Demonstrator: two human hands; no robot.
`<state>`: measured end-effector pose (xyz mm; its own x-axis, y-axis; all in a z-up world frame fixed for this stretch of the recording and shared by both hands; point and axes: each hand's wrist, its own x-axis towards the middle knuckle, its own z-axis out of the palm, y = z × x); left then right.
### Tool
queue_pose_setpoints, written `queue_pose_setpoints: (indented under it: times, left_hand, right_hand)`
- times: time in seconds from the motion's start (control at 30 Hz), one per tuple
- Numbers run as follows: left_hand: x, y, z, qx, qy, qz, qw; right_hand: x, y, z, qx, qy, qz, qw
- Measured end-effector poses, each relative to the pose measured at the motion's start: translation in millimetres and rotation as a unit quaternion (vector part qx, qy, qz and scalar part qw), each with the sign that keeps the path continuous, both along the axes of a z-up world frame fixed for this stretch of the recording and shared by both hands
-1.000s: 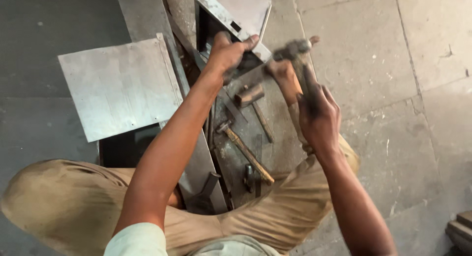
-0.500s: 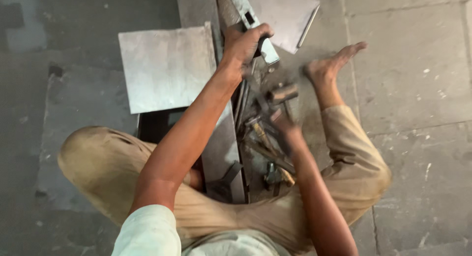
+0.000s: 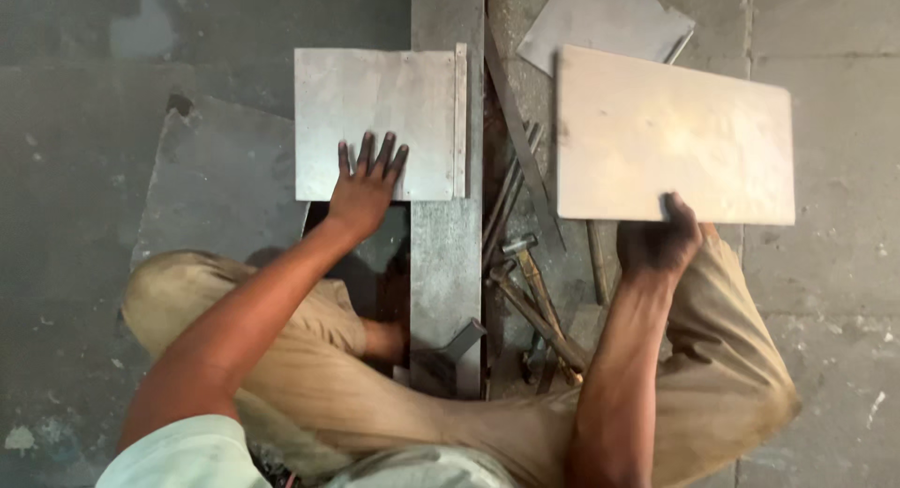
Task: The person assembles a metal box by aligning metal sheets and hammering them into shape over a metal form.
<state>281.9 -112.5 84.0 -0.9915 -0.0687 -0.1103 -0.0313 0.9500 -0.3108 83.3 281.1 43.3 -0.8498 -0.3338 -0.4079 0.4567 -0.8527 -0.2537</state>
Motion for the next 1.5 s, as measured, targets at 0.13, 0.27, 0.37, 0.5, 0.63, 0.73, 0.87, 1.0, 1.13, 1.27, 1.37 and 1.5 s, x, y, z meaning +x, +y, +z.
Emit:
queue_pose_setpoints:
  times: [0.13, 0.27, 0.37, 0.5, 0.63, 0.73, 0.87, 1.0, 1.13, 1.27, 1.37, 1.5]
  left_hand:
    - [8.6, -31.1, -5.8, 0.210, 0.031, -0.049, 0.976]
    - [-34.7, -110.2, 58.7, 0.203, -0.011, 0.048, 0.978]
    - [-116.5, -153.1, 92.9, 0.281, 0.001, 0.031, 0.959]
    - [-182.1, -79.2, 35.7, 0.201, 0.001, 0.135, 0.970]
    - [-168.5, 40.8, -50.6, 0.325, 0.038, 0.189, 0.926]
    - [-139.6, 69.0, -79.2, 0.262, 0.064, 0.150, 0.951]
    - [-137.7, 53.0, -77.1, 0.283, 0.098, 0.209, 0.931]
    - [-133.3, 48.3, -77.4, 0.305, 0.143, 0.204, 0.919]
    - [-139.3, 47.5, -85.0, 0.294, 0.139, 0.224, 0.919]
    - [-136.6, 44.0, -83.9, 0.325, 0.132, 0.221, 0.910]
    - [-138.7, 42.2, -80.5, 0.314, 0.107, 0.219, 0.917]
    - [-141.6, 41.8, -79.0, 0.319, 0.081, 0.229, 0.916]
  right_hand:
    - [7.7, 24.7, 12.0, 0.001, 0.052, -0.022, 0.998]
    - [4.1, 22.7, 36.2, 0.071, 0.056, -0.035, 0.995]
    - [2.5, 24.1, 45.5, 0.090, 0.089, -0.009, 0.992]
    - [19.3, 44.4, 33.7, 0.109, 0.110, -0.026, 0.988]
    - [-0.4, 37.8, 13.1, 0.144, 0.106, -0.035, 0.983]
    - [-7.7, 29.9, 0.4, 0.183, 0.063, -0.058, 0.979]
    - [-31.5, -14.0, -27.2, 0.133, 0.102, 0.003, 0.986]
    - [-36.4, -56.4, -56.0, 0.120, 0.046, 0.011, 0.992]
    - [-38.3, -80.3, -84.9, 0.129, 0.033, 0.040, 0.990]
    - [-26.6, -80.9, -113.7, 0.119, 0.048, 0.095, 0.987]
    - [-25.5, -74.9, -126.9, 0.135, 0.038, 0.079, 0.987]
    - [-32.3, -74.3, -129.9, 0.149, 0.026, 0.087, 0.985]
